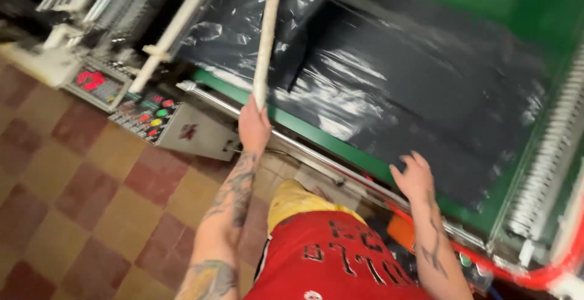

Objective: Smoothing plastic film on a conveyor belt with a rod and sealing plastic bags using a heat sealer.

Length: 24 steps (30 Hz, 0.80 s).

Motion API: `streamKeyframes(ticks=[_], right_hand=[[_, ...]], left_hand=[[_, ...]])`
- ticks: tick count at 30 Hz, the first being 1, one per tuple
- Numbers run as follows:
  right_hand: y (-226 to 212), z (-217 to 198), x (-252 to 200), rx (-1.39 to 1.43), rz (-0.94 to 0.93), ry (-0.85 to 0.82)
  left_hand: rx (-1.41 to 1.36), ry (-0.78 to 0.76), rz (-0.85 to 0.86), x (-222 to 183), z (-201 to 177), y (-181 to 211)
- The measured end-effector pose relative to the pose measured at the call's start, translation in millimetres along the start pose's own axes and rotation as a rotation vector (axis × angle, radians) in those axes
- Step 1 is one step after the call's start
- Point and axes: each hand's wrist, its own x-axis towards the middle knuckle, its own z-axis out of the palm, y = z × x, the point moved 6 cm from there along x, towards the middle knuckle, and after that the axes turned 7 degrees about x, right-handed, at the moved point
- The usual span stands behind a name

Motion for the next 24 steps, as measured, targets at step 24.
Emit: streamKeyframes(ticks=[24], right_hand=[[-18.1, -43.8, -26.4, 0.053, -0.135, 0.253]], left_hand=[[-0.310, -0.483, 0.411, -77.3, 6.6, 109.3]])
